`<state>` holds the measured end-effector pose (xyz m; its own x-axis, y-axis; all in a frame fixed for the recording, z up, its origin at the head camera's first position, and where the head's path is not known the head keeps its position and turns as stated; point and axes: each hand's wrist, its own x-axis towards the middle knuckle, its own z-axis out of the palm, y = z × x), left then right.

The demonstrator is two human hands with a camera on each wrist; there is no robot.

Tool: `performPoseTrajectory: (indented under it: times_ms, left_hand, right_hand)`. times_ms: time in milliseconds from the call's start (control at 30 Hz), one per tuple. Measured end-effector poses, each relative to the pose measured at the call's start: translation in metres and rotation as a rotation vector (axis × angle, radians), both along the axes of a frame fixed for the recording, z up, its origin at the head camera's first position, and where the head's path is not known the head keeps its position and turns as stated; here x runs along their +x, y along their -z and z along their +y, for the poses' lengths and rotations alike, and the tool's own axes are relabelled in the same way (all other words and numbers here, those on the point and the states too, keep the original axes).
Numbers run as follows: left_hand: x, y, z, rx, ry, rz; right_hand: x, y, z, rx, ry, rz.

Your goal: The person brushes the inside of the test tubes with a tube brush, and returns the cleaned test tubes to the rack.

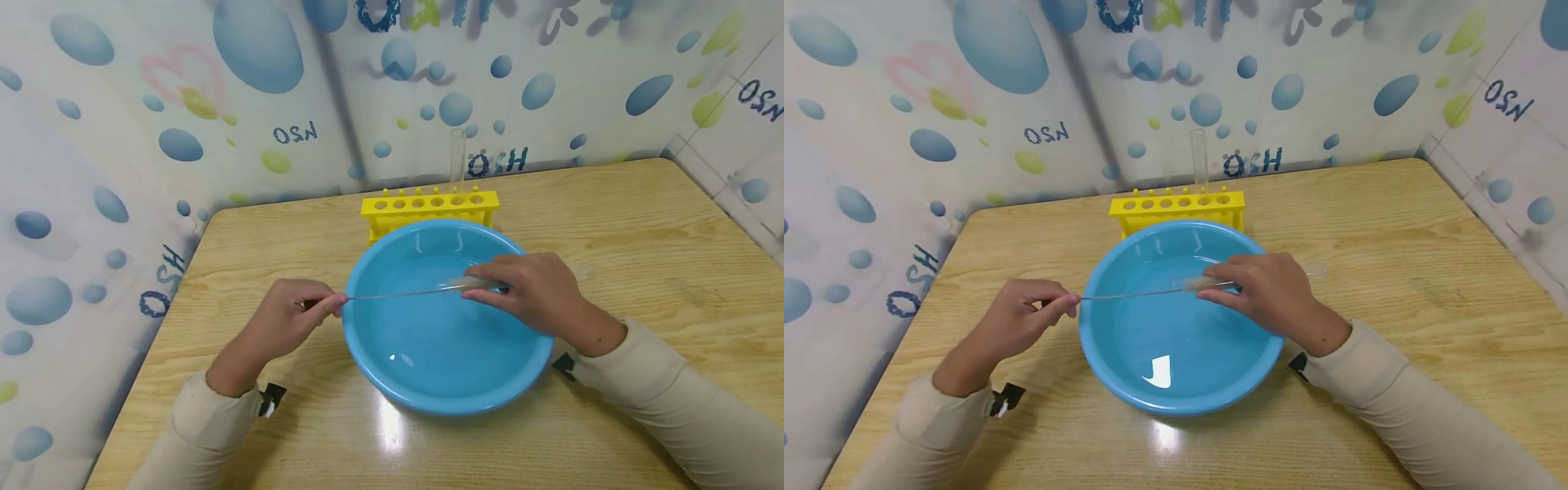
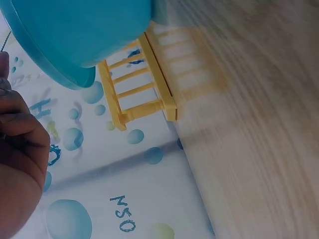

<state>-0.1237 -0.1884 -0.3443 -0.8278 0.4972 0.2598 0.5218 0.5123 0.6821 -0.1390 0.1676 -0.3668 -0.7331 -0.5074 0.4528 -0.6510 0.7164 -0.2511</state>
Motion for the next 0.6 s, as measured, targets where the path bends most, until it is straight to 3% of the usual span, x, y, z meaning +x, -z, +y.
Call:
performPoseTrajectory:
  times_ms: [167, 600]
  left_hand:
    - [-0.002, -0.002, 0.008, -0.002, 0.022, 0.035]
    - [-0.007, 0.005, 0.036, -0.005, 0.047, 0.037]
  right_hand:
    - [0.0, 0.001, 0.001, 0.003, -0.004, -0.001]
    - [0.0, -0.001, -0.001, 0.018, 0.011, -0.01]
